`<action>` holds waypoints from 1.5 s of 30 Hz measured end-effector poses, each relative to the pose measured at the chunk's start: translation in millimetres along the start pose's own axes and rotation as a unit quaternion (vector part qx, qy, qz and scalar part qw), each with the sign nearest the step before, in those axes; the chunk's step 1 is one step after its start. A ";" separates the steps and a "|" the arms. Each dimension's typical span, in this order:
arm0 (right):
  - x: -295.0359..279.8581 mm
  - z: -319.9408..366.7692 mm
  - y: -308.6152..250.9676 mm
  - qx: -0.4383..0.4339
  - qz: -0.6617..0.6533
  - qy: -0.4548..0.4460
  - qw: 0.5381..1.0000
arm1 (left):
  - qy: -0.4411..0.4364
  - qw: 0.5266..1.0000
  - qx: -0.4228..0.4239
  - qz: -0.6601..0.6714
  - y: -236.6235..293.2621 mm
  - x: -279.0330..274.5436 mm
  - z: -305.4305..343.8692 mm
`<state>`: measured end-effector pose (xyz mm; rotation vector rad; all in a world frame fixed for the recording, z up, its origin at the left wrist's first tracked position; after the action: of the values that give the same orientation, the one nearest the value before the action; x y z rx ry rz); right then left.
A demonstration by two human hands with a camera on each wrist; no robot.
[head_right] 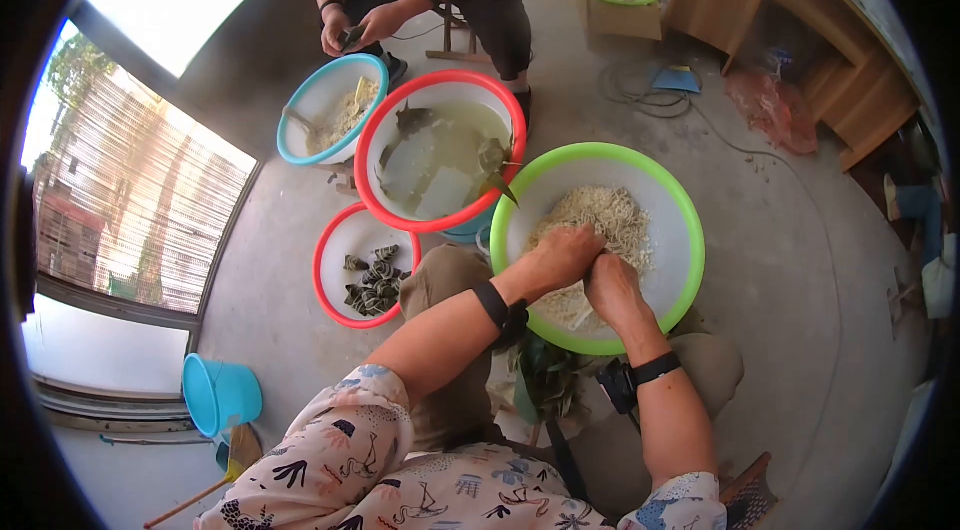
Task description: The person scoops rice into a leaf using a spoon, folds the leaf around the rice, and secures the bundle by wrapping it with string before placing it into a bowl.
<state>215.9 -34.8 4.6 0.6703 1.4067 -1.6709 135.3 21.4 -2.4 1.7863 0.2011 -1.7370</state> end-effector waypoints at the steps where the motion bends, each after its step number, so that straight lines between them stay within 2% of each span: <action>1: -0.8 0.6 -0.7 0.001 0.000 0.000 1.000 | -0.007 1.000 -0.002 -0.001 0.0 -0.6 -0.1; 10: -1.3 0.2 -1.1 -0.003 0.001 0.002 1.000 | 0.003 1.000 0.002 0.010 0.3 -1.8 1.1; 12: -2.1 1.0 -2.9 0.016 0.000 -0.036 0.999 | 0.006 1.000 0.006 0.012 1.1 -2.7 1.6; 15: -2.1 1.8 -3.2 0.001 0.002 -0.013 1.000 | -0.004 1.000 0.004 0.007 1.6 -1.8 1.6; 28: -2.0 3.2 -5.0 0.013 -0.001 -0.025 1.000 | -0.019 1.000 0.009 0.021 0.2 -0.6 2.6; 36: 0.1 3.2 -5.9 0.035 0.025 -0.066 0.997 | -0.012 1.000 0.018 0.023 -0.7 2.7 3.4; 45: 4.4 1.4 -3.2 0.021 0.014 -0.048 0.999 | -0.025 0.999 0.005 0.032 -0.5 2.3 5.5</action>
<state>211.1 -37.2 3.0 0.6218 1.2925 -1.6918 130.7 18.1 -4.4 1.7359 0.1126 -1.7377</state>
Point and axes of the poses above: each hand's wrist, its own z-axis away from the middle knuckle, its own x-axis out of the palm, y = z × x, the point moved 5 cm from there along -z, towards the middle knuckle, and after that the axes turned 13 degrees about -y, right-handed, at the moved point
